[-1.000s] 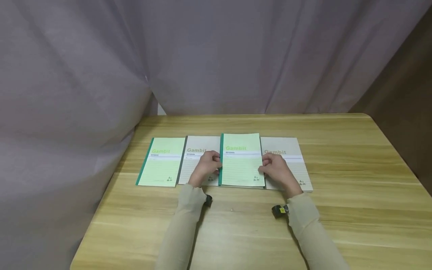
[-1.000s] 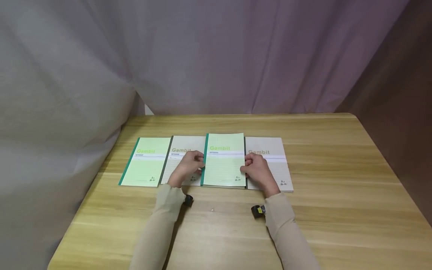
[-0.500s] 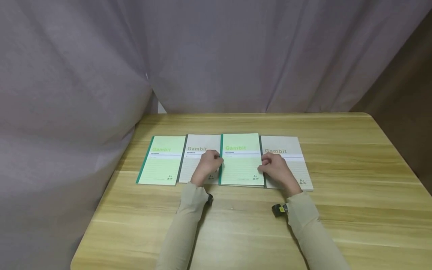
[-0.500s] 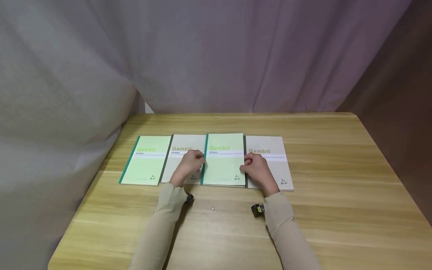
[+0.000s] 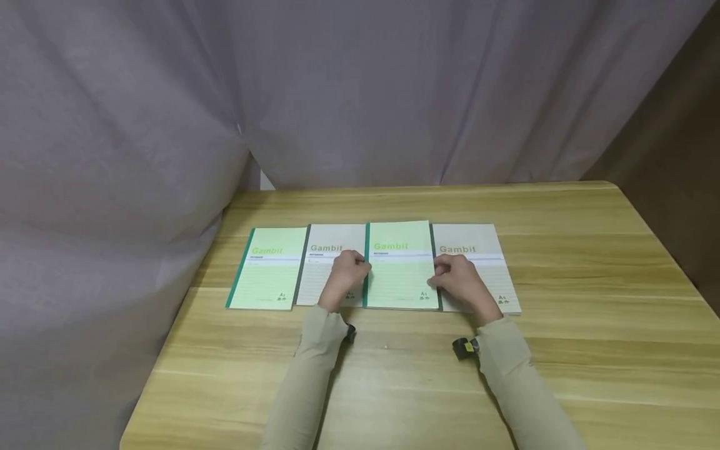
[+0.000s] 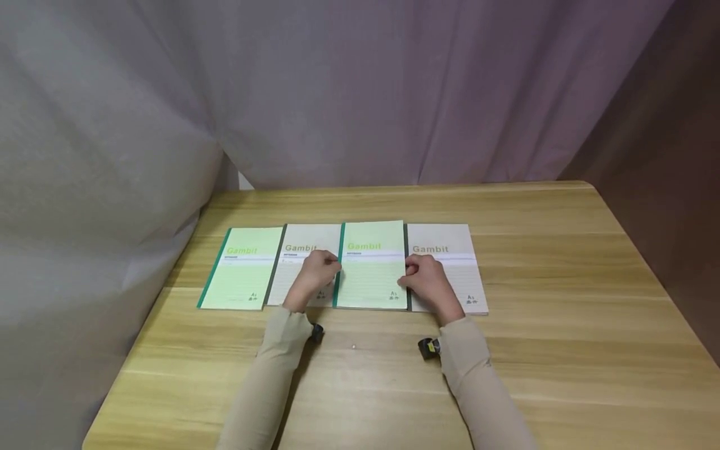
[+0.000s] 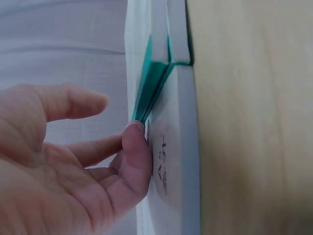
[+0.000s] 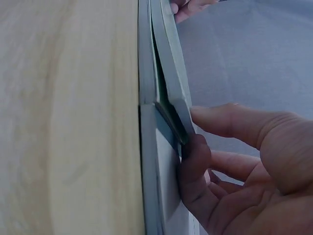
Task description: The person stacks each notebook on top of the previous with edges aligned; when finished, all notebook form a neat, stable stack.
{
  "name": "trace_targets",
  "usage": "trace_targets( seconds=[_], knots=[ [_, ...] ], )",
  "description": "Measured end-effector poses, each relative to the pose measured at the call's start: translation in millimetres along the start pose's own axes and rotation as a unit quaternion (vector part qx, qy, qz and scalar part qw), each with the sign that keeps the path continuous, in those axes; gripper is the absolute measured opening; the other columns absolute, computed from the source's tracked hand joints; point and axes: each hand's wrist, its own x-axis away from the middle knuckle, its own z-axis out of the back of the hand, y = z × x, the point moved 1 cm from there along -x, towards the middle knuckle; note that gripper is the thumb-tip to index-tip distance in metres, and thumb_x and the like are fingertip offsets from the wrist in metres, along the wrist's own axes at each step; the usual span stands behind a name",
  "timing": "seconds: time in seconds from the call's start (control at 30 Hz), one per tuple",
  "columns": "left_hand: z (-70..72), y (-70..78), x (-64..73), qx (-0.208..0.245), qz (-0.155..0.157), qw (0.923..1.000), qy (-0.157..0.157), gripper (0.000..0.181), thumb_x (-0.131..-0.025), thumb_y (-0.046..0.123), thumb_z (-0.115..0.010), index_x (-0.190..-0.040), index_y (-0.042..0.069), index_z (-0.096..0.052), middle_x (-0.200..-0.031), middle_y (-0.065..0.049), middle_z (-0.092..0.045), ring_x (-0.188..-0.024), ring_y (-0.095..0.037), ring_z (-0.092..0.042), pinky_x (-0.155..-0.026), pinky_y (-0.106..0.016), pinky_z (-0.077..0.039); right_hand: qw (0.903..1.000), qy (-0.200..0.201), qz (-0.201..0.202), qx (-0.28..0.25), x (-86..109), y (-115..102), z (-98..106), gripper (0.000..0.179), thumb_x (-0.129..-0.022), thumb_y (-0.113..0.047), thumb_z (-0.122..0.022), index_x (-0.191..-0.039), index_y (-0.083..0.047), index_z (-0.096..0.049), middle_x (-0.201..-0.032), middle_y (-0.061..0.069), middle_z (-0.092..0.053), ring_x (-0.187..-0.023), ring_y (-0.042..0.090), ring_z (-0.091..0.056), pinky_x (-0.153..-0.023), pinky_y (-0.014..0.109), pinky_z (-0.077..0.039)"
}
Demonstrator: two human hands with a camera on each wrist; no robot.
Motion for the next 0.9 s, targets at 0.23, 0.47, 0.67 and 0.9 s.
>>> trace_targets(
  seconds=[0.23,0.47,0.67,0.9],
  knots=[
    [0.4,-0.3,2.6,0.0,0.001,1.0,0.005,0.037,-0.096,0.013,-0.057,-0.124,-0.009,-0.063,-0.117,-0.021,-0.065,-0.097,-0.028,-0.061,-0.084,-0.039,-0.054,1.0,-0.004,-0.002,-0.002,2.9,-3.0,0.7,0.055,-0.085,-0.006,-0.074,-0.131,0.014,-0.054,-0.094,0.015,-0.067,-0.084,0.025,-0.06,-0.075,0.034,-0.048],
    [-0.1,0.4,4.6,0.016,-0.005,0.9998,0.011,0.037,-0.097,0.015,-0.055,-0.123,-0.01,-0.062,-0.107,-0.019,-0.064,-0.091,-0.027,-0.061,-0.078,-0.037,-0.054,1.0,0.006,-0.003,-0.005,5.2,-0.8,7.4,0.049,-0.088,-0.009,-0.072,-0.129,0.013,-0.057,-0.094,0.013,-0.066,-0.079,0.022,-0.058,-0.07,0.031,-0.049],
    [-2.6,4.6,4.1,0.035,-0.019,0.9989,0.024,0.038,-0.098,0.015,-0.054,-0.129,-0.007,-0.058,-0.107,-0.016,-0.063,-0.089,-0.024,-0.06,-0.075,-0.034,-0.053,0.9992,0.033,0.013,-0.018,6.5,1.5,18.1,0.039,-0.093,-0.008,-0.065,-0.125,0.014,-0.059,-0.096,0.019,-0.068,-0.075,0.021,-0.061,-0.067,0.029,-0.05],
    [-6.8,7.3,1.0,0.104,-0.05,0.9932,0.018,0.038,-0.097,0.009,-0.053,-0.131,-0.007,-0.056,-0.104,-0.015,-0.064,-0.08,-0.022,-0.064,-0.067,-0.029,-0.057,0.9975,0.056,0.021,-0.037,6.8,3.9,31.2,0.035,-0.095,-0.007,-0.062,-0.122,0.015,-0.061,-0.099,0.024,-0.07,-0.072,0.017,-0.065,-0.064,0.024,-0.052]
  ],
)
